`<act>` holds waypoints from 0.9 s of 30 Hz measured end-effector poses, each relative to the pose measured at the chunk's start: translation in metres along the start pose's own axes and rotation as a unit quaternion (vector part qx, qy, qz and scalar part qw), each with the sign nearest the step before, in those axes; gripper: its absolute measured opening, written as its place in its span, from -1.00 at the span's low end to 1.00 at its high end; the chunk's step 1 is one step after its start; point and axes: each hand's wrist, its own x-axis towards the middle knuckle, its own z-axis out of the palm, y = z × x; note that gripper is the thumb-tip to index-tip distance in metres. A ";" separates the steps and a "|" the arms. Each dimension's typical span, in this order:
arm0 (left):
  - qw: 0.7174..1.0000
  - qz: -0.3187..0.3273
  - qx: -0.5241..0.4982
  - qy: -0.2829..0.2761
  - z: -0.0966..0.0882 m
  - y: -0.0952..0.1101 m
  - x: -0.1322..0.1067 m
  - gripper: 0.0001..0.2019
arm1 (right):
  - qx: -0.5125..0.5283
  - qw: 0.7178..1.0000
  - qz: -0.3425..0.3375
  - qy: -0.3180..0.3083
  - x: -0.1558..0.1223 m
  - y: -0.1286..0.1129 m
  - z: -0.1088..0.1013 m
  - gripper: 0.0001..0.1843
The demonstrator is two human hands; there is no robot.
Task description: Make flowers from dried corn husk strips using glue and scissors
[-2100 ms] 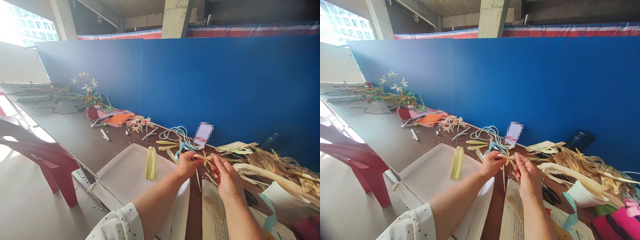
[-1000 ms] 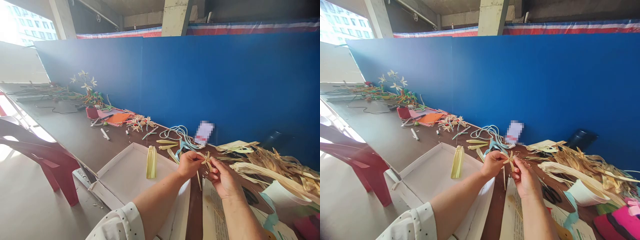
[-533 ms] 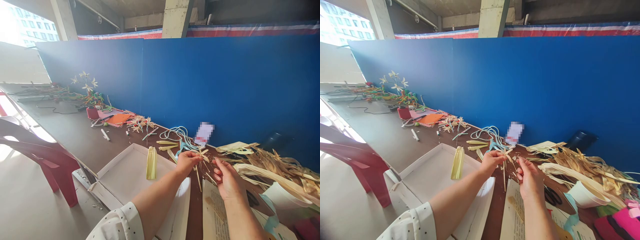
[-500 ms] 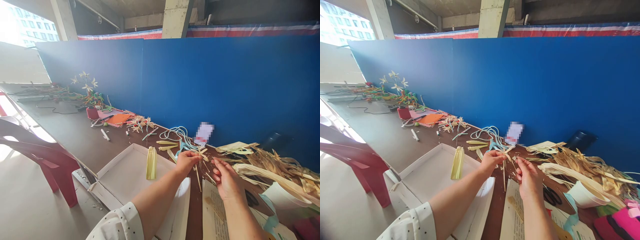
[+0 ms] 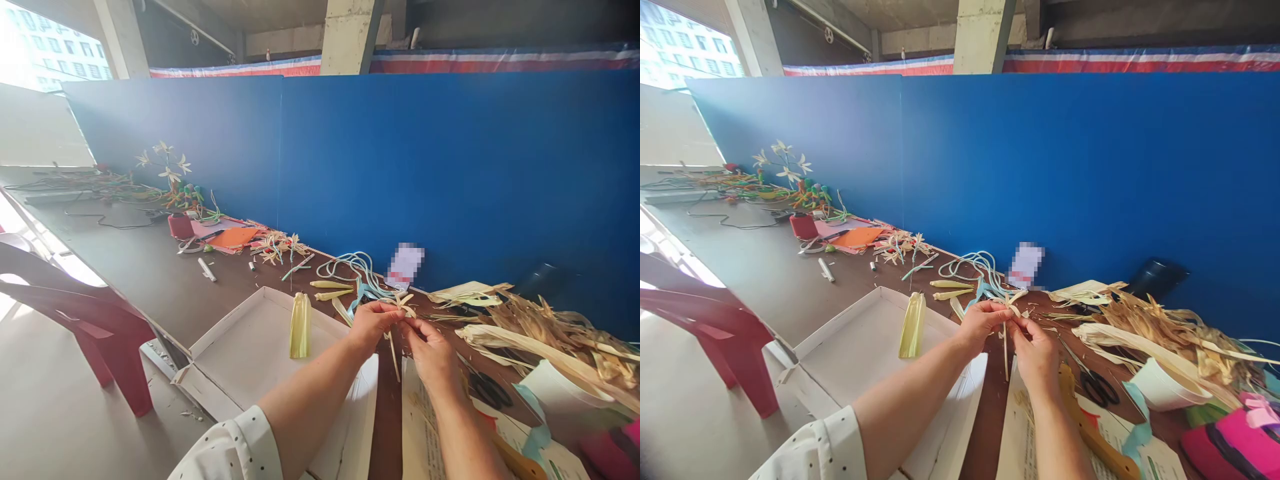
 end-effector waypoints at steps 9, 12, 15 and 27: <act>0.997 -0.026 0.039 -0.062 0.001 0.002 -0.004 -0.44 | 0.352 0.933 0.068 -0.031 0.006 0.013 0.003 -0.60; 0.998 -0.014 0.038 -0.057 0.000 0.002 -0.003 -0.48 | 0.373 0.925 0.069 -0.030 0.007 0.013 0.002 -0.60; 0.998 0.002 0.026 -0.049 0.000 0.004 -0.002 -0.51 | 0.332 0.941 0.055 -0.016 0.005 0.014 0.003 -0.58; 0.998 0.042 0.011 -0.046 0.001 0.004 -0.002 -0.62 | 0.136 0.989 -0.033 -0.042 0.006 0.024 0.005 -0.48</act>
